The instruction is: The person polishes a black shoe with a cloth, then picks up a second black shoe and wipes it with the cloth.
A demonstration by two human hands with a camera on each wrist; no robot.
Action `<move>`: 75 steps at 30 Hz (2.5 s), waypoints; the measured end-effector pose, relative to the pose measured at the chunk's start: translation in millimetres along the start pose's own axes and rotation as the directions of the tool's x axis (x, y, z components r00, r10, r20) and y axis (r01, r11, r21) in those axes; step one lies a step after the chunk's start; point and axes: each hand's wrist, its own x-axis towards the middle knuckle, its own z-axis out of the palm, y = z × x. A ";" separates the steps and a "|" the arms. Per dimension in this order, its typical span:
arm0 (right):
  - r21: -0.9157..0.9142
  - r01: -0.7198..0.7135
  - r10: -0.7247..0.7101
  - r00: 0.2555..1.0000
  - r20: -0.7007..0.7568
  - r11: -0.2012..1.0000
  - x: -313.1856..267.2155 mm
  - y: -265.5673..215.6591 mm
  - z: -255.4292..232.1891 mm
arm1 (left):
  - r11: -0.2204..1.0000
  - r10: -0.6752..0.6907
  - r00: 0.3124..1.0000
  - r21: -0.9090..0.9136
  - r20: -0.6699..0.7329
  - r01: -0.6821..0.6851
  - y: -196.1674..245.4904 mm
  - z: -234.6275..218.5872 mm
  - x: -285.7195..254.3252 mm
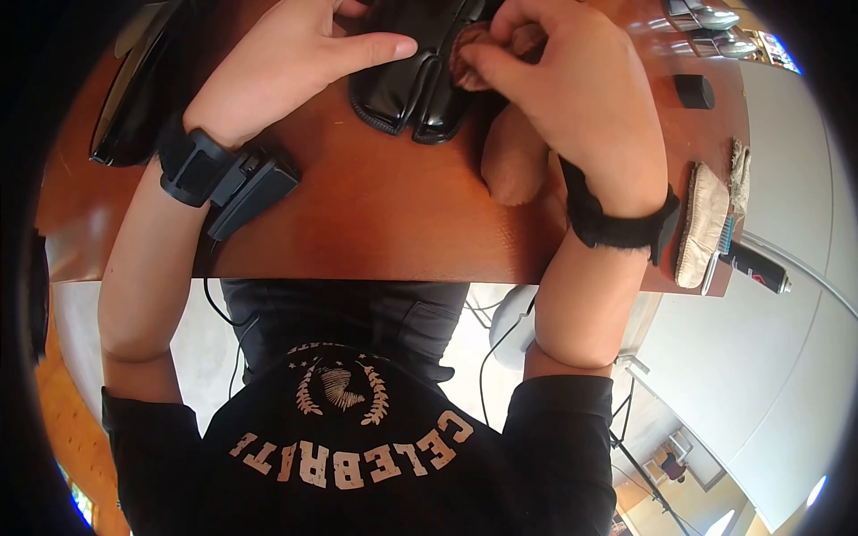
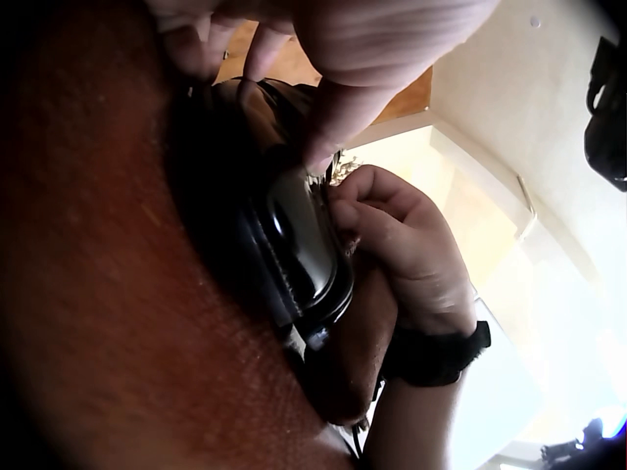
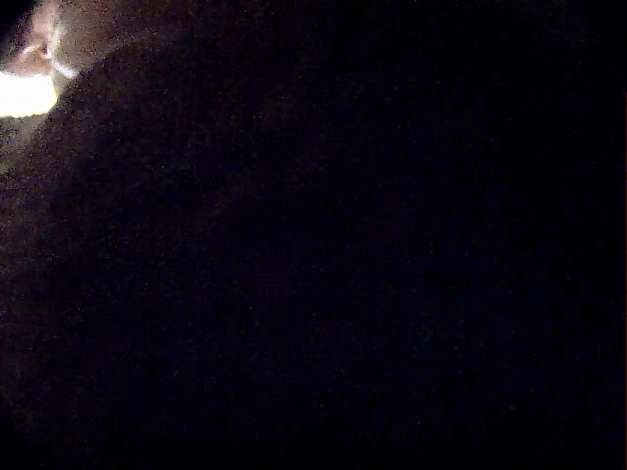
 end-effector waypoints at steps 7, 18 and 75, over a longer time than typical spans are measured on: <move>0.018 -0.081 0.082 0.995 -0.059 0.997 2.3 -8.3 6.5 | 0.996 0.018 0.999 0.090 -0.046 -0.014 -16.5 6.8 6.5; -0.058 0.077 -0.074 0.996 0.051 0.995 -2.6 4.3 -3.3 | 0.993 -0.025 0.999 0.118 -0.042 0.030 -8.3 7.6 4.8; -0.219 0.123 -0.121 0.992 0.023 0.968 -12.3 22.4 -24.9 | 0.999 0.000 1.000 0.035 0.000 0.000 -28.0 8.3 10.7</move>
